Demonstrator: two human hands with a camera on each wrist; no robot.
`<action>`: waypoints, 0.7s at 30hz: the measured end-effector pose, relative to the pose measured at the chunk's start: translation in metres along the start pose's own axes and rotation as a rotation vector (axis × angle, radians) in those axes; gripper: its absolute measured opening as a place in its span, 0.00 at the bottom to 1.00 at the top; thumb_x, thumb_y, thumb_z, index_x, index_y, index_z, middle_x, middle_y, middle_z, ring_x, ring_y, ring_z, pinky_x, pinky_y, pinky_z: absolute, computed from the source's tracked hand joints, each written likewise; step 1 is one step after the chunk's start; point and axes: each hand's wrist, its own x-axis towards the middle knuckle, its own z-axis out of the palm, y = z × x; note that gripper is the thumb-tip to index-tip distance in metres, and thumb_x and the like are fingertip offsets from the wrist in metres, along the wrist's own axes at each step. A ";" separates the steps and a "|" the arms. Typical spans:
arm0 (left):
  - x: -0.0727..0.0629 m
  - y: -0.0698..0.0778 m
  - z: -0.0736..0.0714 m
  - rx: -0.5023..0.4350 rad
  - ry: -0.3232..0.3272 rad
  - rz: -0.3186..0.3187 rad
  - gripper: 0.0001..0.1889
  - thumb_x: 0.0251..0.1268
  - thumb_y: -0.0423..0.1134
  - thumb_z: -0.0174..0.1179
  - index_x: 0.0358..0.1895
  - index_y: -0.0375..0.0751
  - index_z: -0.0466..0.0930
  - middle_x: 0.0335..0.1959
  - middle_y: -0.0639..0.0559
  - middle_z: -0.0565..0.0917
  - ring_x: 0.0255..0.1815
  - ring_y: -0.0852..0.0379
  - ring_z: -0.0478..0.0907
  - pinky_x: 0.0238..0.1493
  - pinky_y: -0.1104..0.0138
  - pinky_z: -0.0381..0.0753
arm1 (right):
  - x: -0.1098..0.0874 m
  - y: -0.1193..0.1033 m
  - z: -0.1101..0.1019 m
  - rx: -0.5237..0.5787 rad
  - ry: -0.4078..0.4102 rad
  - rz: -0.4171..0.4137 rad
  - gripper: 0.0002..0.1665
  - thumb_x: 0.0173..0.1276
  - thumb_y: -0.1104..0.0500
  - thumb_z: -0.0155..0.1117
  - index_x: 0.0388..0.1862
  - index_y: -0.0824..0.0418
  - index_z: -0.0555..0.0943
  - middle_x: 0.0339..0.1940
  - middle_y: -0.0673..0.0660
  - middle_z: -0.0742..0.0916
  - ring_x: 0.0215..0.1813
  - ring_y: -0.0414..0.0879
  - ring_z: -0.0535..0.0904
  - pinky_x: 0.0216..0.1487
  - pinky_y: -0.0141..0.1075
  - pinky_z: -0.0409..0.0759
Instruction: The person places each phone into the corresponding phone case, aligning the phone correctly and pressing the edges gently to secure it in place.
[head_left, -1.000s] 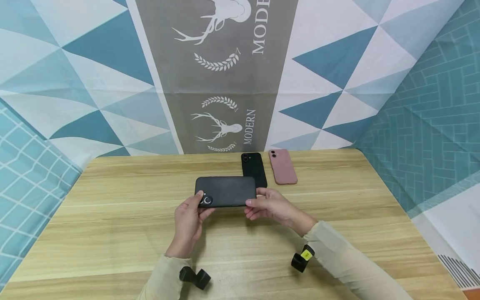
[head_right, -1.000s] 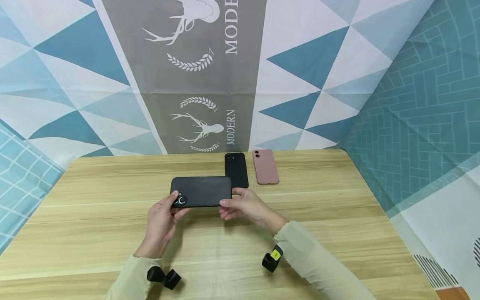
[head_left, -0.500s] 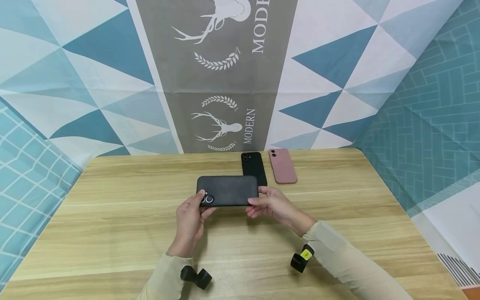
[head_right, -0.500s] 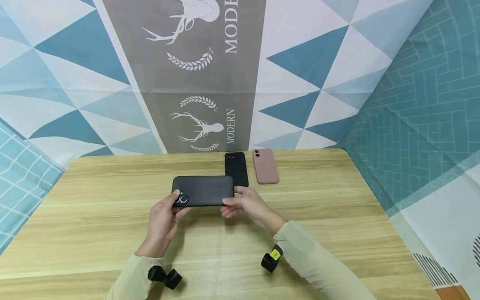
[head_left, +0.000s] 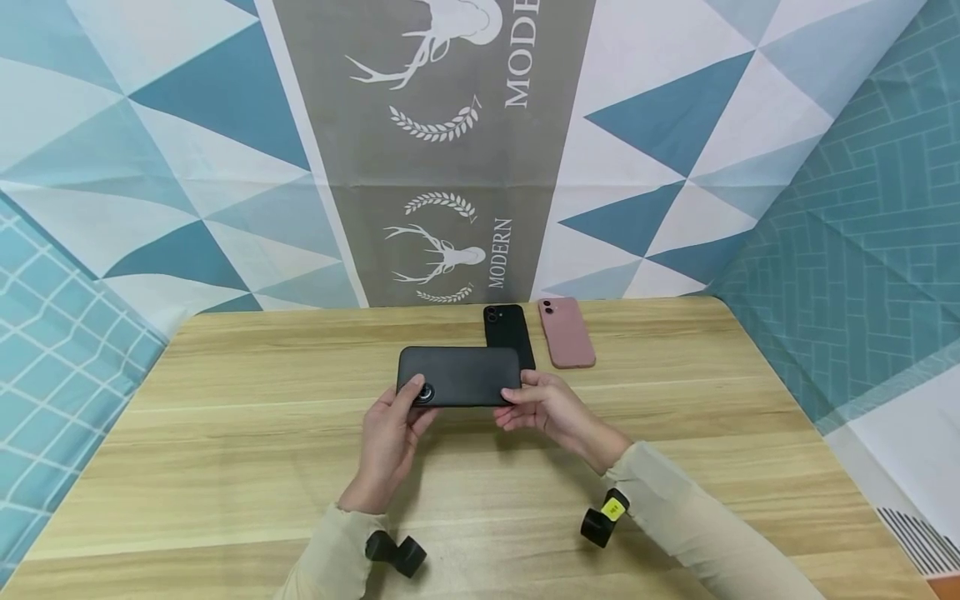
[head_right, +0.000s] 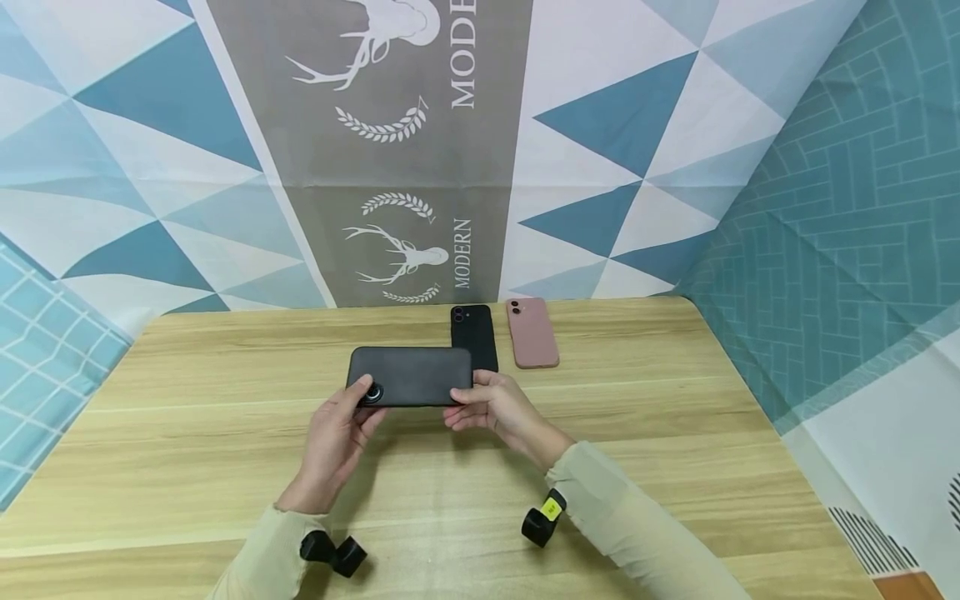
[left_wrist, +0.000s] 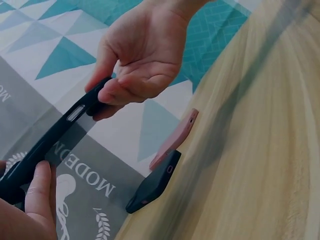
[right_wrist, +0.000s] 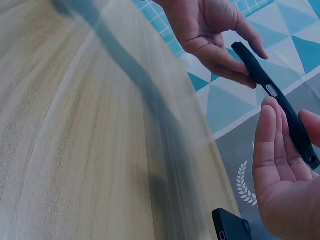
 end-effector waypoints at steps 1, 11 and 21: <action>0.000 -0.002 0.002 -0.005 -0.014 -0.022 0.10 0.67 0.35 0.55 0.47 0.34 0.71 0.32 0.53 0.84 0.34 0.61 0.85 0.41 0.71 0.84 | 0.000 0.000 0.000 0.005 0.004 -0.001 0.48 0.69 0.65 0.50 0.71 0.74 0.29 0.23 0.51 0.87 0.29 0.40 0.85 0.37 0.32 0.85; -0.003 -0.015 0.016 0.037 -0.097 -0.052 0.19 0.62 0.23 0.53 0.57 0.33 0.68 0.37 0.51 0.82 0.36 0.57 0.85 0.47 0.64 0.83 | 0.002 0.000 0.002 0.013 -0.001 -0.011 0.26 0.69 0.65 0.51 0.59 0.70 0.52 0.23 0.51 0.87 0.28 0.40 0.85 0.36 0.32 0.84; -0.005 -0.014 0.020 0.027 -0.052 -0.022 0.15 0.61 0.23 0.55 0.51 0.31 0.70 0.33 0.52 0.84 0.34 0.59 0.85 0.46 0.65 0.83 | 0.008 0.002 0.015 -0.013 -0.010 -0.063 0.11 0.65 0.67 0.55 0.43 0.60 0.66 0.20 0.49 0.83 0.24 0.39 0.77 0.30 0.30 0.77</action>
